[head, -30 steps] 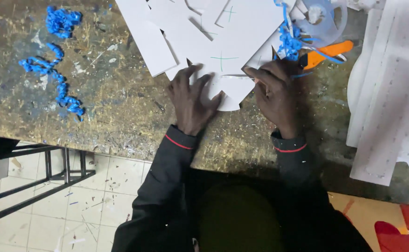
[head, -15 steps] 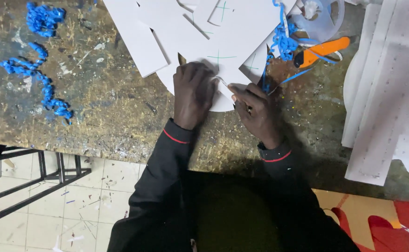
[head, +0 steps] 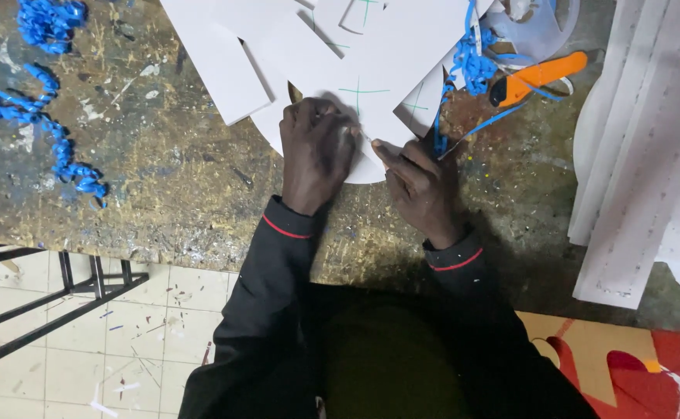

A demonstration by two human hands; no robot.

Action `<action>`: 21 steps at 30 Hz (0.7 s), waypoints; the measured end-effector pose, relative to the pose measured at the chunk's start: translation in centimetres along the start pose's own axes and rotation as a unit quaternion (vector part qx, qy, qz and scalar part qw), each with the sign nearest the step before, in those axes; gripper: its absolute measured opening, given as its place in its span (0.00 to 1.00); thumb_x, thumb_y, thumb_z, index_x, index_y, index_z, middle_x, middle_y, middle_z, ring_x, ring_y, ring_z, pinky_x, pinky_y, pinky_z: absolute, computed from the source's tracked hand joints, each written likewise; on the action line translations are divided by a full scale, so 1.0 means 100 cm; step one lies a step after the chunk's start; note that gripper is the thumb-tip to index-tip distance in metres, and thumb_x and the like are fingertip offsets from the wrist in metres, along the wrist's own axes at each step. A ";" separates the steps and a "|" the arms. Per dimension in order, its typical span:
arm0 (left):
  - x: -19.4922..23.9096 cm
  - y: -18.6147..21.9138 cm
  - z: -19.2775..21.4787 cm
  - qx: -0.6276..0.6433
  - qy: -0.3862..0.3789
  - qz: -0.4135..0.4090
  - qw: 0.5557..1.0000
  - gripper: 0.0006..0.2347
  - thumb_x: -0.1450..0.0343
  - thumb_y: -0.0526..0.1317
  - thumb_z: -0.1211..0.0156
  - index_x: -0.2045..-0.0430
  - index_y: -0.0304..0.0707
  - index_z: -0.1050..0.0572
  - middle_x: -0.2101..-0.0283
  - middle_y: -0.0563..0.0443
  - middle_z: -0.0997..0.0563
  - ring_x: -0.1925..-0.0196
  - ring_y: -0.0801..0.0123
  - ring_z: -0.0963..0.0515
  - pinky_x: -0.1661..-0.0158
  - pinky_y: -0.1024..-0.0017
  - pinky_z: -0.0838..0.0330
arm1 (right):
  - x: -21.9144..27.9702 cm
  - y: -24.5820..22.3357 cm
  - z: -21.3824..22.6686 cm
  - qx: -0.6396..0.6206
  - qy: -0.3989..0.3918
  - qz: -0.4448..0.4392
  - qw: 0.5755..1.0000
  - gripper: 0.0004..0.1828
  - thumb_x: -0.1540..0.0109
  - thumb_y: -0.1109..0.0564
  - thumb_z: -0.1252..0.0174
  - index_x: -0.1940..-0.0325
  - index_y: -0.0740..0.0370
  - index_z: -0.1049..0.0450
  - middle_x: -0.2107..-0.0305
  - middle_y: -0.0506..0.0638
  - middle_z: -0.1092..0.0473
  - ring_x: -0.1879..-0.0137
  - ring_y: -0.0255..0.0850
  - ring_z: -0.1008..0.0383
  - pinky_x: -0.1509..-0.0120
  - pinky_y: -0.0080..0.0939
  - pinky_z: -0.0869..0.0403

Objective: Applying flexible LED light strips to a cutout letter by peeling the adhesive backing and pressing the strip onto the surface.

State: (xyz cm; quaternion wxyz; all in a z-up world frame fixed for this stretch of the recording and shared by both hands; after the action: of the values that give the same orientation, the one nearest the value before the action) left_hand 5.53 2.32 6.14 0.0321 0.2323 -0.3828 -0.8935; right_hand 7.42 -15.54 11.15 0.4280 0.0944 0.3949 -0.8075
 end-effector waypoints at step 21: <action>-0.003 -0.009 -0.006 -0.004 0.014 0.017 1.000 0.04 0.22 0.41 0.28 0.64 0.43 0.14 0.54 0.53 0.27 0.45 0.47 0.26 0.46 0.51 0.32 | 0.006 0.011 -0.010 -0.021 0.028 0.013 0.999 0.26 0.28 0.69 0.47 0.29 0.60 0.15 0.67 0.51 0.29 0.66 0.63 0.30 0.67 0.47 0.34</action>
State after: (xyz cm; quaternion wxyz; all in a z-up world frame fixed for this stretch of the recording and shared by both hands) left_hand 6.17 2.62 5.33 0.0534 0.2380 -0.3830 -0.8909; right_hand 7.71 -15.53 9.57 0.4286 0.1134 0.4224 -0.7906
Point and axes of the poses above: each hand's wrist, its own x-axis away from the middle knuckle, its own z-axis out of the back of the hand, y = z × x, the point moved 9 cm from there along -x, towards the middle knuckle
